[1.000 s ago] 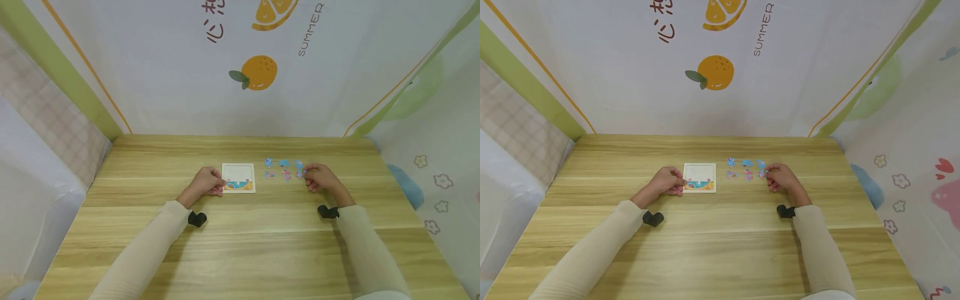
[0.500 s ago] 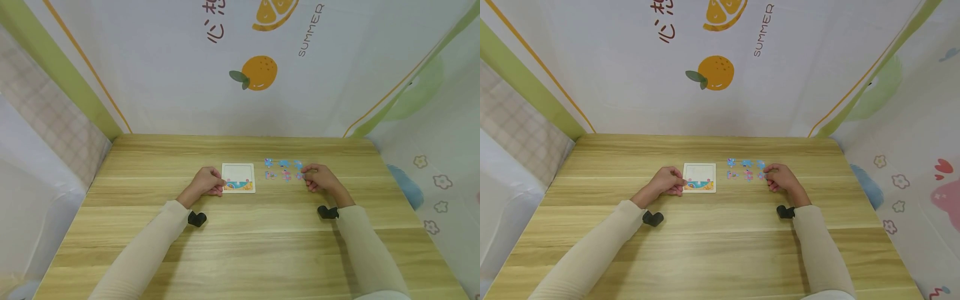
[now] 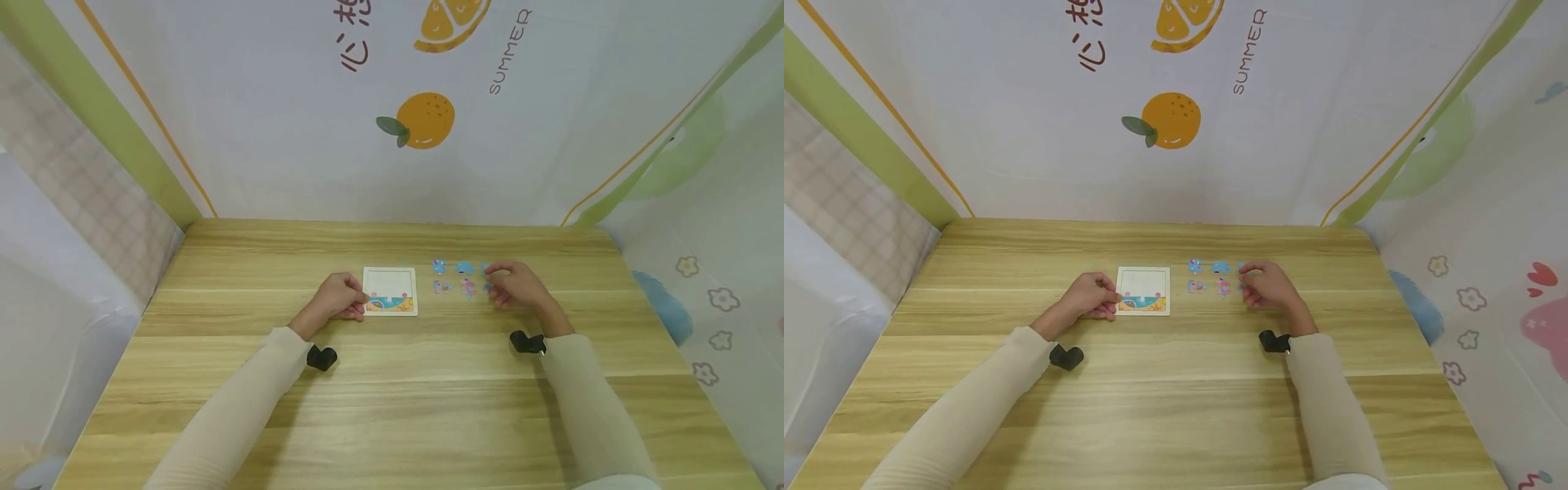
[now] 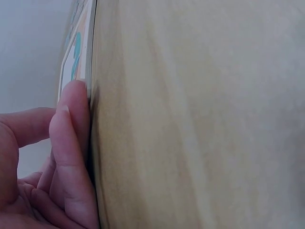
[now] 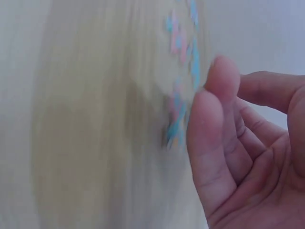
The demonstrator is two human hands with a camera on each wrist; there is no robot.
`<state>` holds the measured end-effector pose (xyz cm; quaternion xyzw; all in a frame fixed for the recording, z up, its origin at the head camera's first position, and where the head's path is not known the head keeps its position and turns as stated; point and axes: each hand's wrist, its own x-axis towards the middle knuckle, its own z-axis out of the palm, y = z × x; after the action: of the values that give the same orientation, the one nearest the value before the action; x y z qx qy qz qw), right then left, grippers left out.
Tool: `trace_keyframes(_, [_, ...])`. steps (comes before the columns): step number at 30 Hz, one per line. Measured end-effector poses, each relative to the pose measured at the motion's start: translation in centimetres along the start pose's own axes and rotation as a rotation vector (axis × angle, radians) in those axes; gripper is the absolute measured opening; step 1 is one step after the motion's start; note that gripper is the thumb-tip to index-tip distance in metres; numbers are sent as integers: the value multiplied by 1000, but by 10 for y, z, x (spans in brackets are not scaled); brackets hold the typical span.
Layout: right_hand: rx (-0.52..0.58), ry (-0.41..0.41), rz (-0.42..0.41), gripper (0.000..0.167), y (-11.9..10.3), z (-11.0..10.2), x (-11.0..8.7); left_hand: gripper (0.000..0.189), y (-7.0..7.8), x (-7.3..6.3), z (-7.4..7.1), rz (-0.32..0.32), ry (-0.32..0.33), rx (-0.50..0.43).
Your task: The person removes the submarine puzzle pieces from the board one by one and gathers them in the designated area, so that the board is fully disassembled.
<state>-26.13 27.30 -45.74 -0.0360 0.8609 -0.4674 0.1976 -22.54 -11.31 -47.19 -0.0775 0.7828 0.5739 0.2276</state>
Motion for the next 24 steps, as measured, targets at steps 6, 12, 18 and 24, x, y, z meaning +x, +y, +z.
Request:
trace_keyframes(6, [-31,-45,-58,31,-23,20,7,20,-2,1,0,21,-14,4])
trace_keyframes(12, [1,-85,-54,29,-40,43,16,16,0,0,0,20,-11,11])
trace_keyframes(18, [14,-136,-113,30,-52,67,25,16,0,-1,0,7,-3,-2])
trace_keyframes(24, [13,-195,-128,27,-66,95,30,16,0,0,0,6,-3,-4])
